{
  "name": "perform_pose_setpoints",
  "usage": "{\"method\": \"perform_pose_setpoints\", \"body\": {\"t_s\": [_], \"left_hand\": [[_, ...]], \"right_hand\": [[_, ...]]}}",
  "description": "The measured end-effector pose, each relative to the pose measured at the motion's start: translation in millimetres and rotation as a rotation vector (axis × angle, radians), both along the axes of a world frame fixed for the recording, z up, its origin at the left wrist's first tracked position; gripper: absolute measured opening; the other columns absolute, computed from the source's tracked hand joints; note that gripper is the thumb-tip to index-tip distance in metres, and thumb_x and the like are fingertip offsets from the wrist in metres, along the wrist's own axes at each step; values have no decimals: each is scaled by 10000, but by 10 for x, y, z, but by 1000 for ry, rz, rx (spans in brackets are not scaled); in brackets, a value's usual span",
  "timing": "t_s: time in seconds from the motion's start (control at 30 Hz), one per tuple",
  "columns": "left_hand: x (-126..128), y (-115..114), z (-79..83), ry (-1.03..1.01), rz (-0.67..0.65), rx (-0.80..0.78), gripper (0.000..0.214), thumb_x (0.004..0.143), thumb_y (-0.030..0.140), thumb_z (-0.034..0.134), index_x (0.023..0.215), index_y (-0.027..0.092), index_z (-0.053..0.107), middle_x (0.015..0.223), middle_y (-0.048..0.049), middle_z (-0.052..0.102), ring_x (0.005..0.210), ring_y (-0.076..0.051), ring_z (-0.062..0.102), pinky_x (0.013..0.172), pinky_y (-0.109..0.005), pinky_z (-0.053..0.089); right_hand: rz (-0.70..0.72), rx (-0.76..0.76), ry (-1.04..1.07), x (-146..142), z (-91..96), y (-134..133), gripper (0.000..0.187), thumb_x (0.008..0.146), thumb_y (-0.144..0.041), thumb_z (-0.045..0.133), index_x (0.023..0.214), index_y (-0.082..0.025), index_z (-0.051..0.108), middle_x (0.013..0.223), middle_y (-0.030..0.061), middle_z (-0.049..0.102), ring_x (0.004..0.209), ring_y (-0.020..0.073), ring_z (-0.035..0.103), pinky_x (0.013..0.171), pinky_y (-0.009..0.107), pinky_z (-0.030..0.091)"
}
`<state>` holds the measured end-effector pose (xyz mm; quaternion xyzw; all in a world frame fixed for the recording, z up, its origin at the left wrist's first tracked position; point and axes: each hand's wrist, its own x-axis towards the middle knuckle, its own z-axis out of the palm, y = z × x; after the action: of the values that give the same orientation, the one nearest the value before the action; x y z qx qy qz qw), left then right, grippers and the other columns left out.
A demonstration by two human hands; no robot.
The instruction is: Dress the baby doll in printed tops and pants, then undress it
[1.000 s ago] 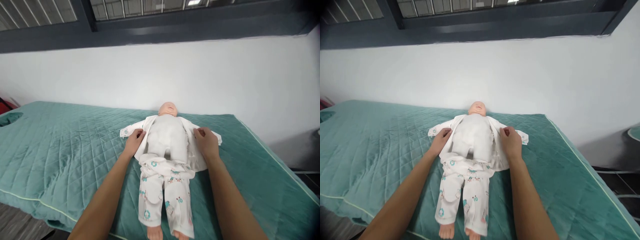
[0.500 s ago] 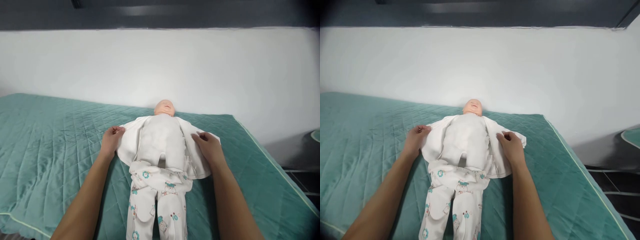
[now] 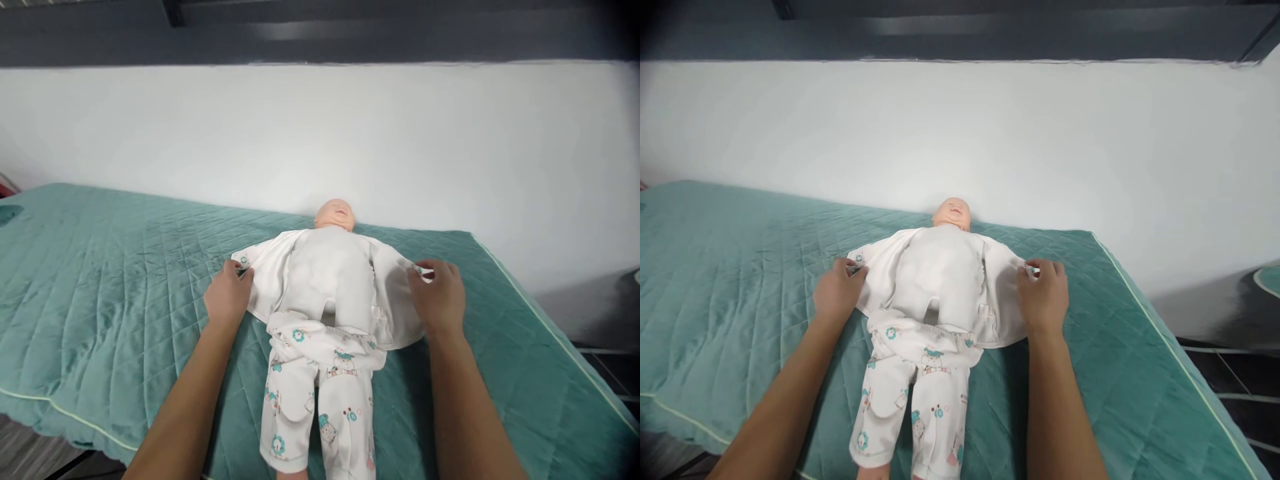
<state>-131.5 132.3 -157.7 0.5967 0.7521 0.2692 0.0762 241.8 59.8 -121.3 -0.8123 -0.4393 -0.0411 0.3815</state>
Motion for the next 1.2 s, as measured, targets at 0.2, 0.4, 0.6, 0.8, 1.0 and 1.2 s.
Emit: {"method": "perform_pose_setpoints", "body": {"t_s": [0.2, 0.4, 0.6, 0.8, 1.0, 1.2], "left_hand": [[38, -394, -12, 106, -258, 325, 202, 955, 359, 510, 958, 201, 636, 955, -101, 677, 951, -284, 611, 821, -396, 450], [54, -812, -14, 97, -825, 191, 174, 947, 204, 483, 948, 197, 657, 998, -79, 685, 963, -241, 584, 859, -384, 441], [56, -836, 24, 188, -828, 128, 208, 952, 229, 485, 891, 197, 681, 980, -87, 667, 945, -251, 569, 832, -405, 418], [71, -806, 13, 194, -796, 116, 181, 923, 211, 513, 791, 207, 636, 915, -73, 667, 911, -249, 567, 793, -392, 407], [90, -820, 2, 227, -737, 117, 156, 910, 201, 506, 799, 197, 615, 924, -95, 663, 926, -272, 569, 816, -412, 423], [47, -813, 23, -338, -763, 144, 173, 940, 226, 490, 911, 200, 658, 923, -56, 666, 880, -202, 586, 806, -334, 459]], "right_hand": [[328, -169, 157, -389, 87, -39, 284, 891, -456, 539, 722, -236, 600, 654, 24, 674, 655, 203, 591, 665, 325, 384], [511, -288, 174, -564, 103, -106, 409, 961, -446, 437, 604, -249, 471, 500, -7, 584, 544, 175, 527, 611, 309, 346], [492, -210, 140, -680, -23, -446, 458, 986, -522, 396, 620, -247, 428, 536, -12, 520, 557, 165, 427, 588, 313, 299], [487, -178, 204, -825, -156, -904, 449, 979, -580, 423, 728, -235, 562, 619, 9, 600, 628, 191, 512, 607, 298, 354], [505, -156, 260, -838, -160, -940, 443, 976, -581, 443, 811, -219, 636, 672, 16, 635, 662, 197, 537, 633, 300, 384], [647, 86, 414, -855, -124, -944, 275, 908, -512, 610, 862, -242, 632, 895, 39, 646, 841, 212, 589, 750, 318, 473]]}}
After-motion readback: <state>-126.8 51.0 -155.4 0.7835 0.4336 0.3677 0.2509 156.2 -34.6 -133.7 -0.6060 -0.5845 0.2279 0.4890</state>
